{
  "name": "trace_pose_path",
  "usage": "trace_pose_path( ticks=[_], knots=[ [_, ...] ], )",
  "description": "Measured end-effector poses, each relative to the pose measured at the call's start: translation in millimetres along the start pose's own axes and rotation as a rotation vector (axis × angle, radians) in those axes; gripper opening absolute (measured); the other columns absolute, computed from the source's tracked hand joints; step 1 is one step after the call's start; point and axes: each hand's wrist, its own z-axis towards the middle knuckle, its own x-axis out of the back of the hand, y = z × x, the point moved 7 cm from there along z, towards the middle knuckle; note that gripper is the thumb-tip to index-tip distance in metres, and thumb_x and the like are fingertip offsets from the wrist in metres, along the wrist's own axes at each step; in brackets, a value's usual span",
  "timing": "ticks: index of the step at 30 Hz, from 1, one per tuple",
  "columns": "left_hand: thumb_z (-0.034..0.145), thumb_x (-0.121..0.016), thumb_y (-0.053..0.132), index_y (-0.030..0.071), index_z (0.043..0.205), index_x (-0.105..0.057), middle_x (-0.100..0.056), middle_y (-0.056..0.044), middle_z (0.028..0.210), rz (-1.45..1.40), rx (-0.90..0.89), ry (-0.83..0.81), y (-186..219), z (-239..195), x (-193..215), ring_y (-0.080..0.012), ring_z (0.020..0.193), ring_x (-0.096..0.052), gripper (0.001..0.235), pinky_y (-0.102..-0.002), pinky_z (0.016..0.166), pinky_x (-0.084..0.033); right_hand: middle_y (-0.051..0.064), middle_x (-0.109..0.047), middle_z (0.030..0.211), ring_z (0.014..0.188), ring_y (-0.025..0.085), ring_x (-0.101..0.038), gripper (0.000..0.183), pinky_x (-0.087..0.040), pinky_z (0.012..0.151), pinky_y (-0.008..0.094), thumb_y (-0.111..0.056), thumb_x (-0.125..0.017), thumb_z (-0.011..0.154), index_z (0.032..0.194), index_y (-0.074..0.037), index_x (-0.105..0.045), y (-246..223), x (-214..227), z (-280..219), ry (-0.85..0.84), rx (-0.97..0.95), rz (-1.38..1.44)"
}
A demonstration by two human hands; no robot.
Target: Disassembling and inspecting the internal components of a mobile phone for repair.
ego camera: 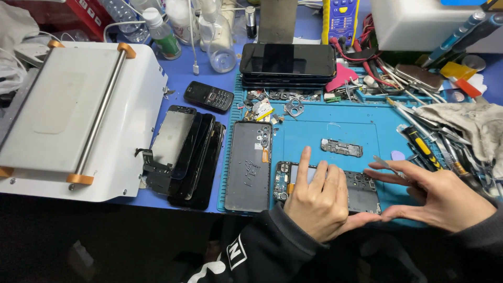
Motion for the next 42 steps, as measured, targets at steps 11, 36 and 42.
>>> trace_pose_path(
  ticks=[11,36,42],
  knots=[
    [0.098,-0.050,0.072,-0.014,0.100,-0.069,-0.063,-0.021,0.093,-0.051,-0.014,-0.055,-4,5,-7,-0.0346,0.095,-0.064,0.088,-0.060,0.123,-0.041,0.000,-0.074,0.135,0.080,0.015,-0.078,0.084,-0.065,0.062,0.028,-0.027,-0.084,0.071,0.146,-0.015,-0.049,35,-19,-32,-0.152,-0.454,-0.052],
    [0.091,-0.066,0.059,-0.015,0.116,-0.065,-0.064,-0.023,0.114,-0.162,0.007,0.017,-2,-13,-18,-0.0360,0.122,-0.062,0.079,-0.074,0.121,-0.034,0.002,-0.071,0.079,0.044,0.008,-0.042,0.071,-0.038,0.042,0.027,-0.025,-0.092,0.063,0.129,-0.013,-0.070,-23,-4,-19,0.221,-0.343,-0.210],
    [0.089,-0.066,0.062,-0.016,0.115,-0.065,-0.064,-0.024,0.114,-0.123,-0.008,0.053,-2,-12,-14,-0.0358,0.123,-0.061,0.081,-0.074,0.121,-0.034,0.002,-0.079,0.099,0.063,0.002,-0.050,0.049,-0.042,0.050,0.021,-0.010,-0.084,0.073,0.120,-0.001,-0.070,-27,-16,-24,0.371,-0.432,0.094]
  ],
)
